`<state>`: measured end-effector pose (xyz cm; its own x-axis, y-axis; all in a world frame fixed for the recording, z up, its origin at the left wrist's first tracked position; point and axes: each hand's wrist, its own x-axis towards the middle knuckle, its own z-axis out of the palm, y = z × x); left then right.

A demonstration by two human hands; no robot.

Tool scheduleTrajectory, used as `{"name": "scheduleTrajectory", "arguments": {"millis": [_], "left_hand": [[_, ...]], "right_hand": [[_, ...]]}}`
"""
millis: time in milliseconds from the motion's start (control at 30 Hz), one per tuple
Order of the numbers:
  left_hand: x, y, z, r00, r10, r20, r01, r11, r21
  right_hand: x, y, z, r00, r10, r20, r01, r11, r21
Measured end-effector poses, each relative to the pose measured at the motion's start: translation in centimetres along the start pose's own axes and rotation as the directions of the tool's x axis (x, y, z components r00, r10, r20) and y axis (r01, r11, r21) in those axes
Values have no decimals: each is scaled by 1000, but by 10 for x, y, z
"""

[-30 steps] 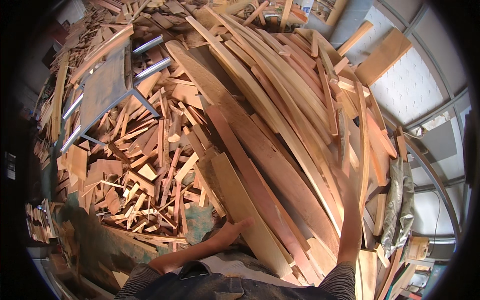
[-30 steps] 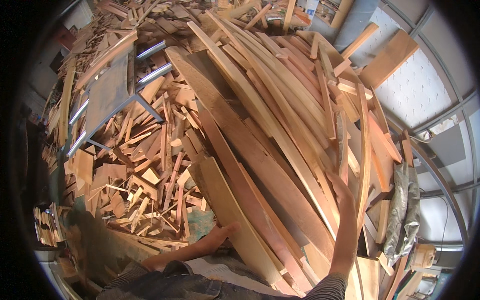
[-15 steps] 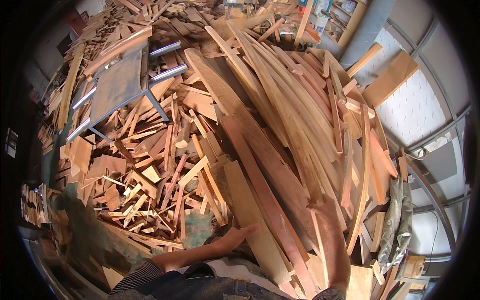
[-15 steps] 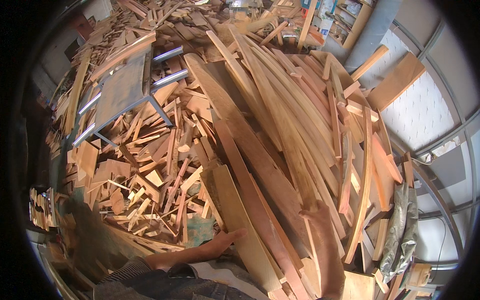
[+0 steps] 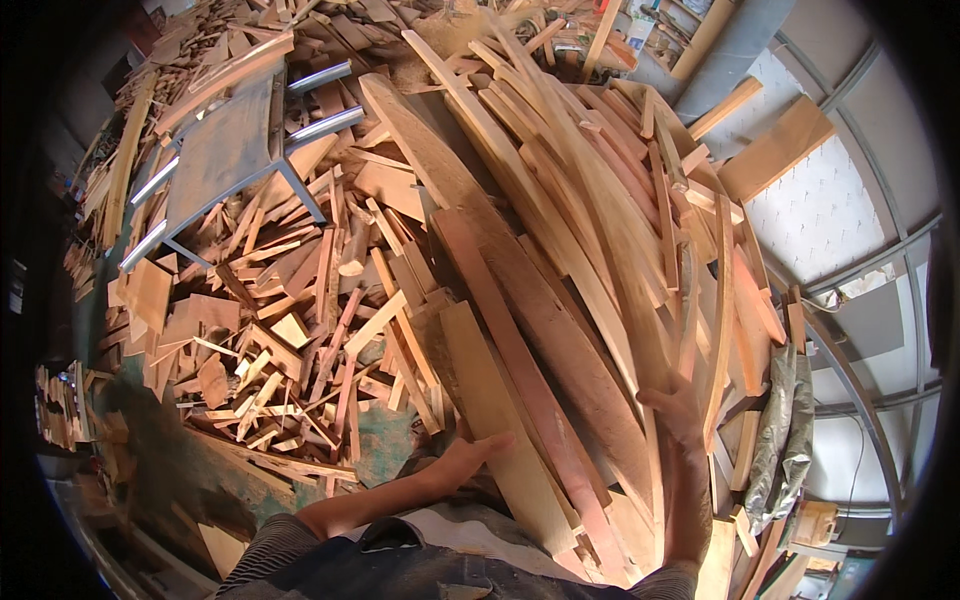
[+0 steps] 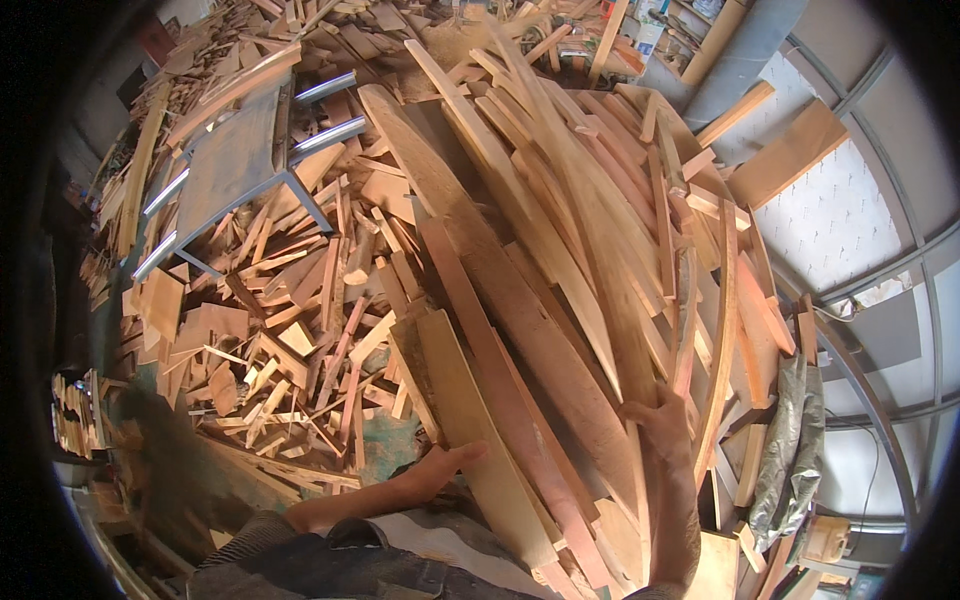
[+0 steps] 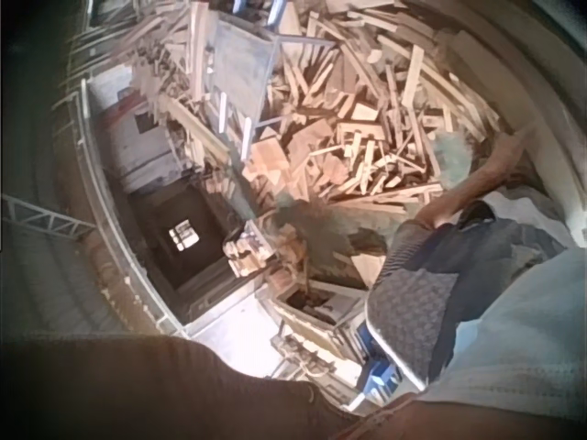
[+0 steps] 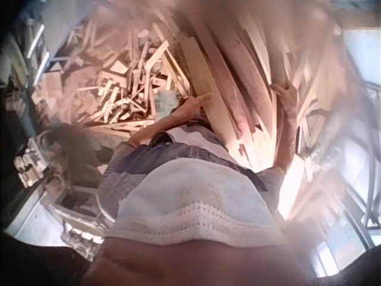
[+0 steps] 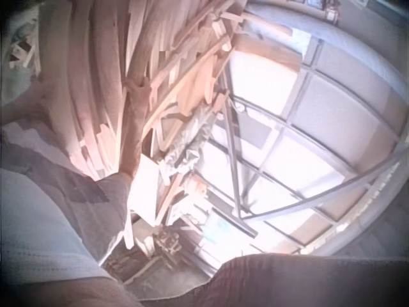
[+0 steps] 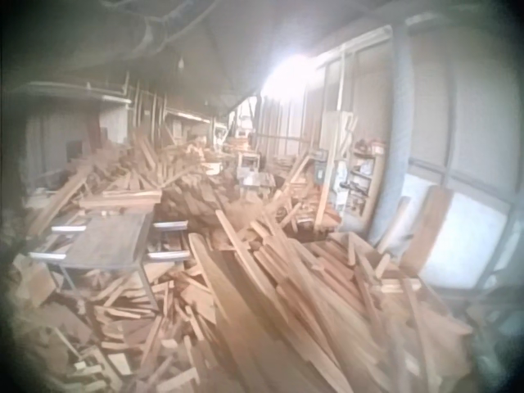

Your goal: The person sorts through a large pile of wooden planks in a workshop, picking up several individual planks and moving them to a different stack on the floor.

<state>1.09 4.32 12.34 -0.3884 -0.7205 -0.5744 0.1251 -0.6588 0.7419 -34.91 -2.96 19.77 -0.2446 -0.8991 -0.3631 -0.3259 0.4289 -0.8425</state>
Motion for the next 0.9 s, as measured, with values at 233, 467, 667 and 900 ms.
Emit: {"name": "scheduleTrajectory", "arguments": {"millis": [233,467,667,900], "left_hand": [[-4,10,0,988,-151,-19,145,971,-188],[-6,12,3,987,-161,6,160,971,-180],[-5,4,-1,991,-130,20,131,973,-192],[-3,2,-3,987,-157,34,160,957,-242]], "right_hand": [[96,24,-63,884,-317,-345,109,856,-506],[156,56,-124,769,-460,-444,-181,509,-842],[144,73,-100,624,-654,-429,-106,472,-875],[110,97,2,853,-479,-205,275,748,-605]]}}
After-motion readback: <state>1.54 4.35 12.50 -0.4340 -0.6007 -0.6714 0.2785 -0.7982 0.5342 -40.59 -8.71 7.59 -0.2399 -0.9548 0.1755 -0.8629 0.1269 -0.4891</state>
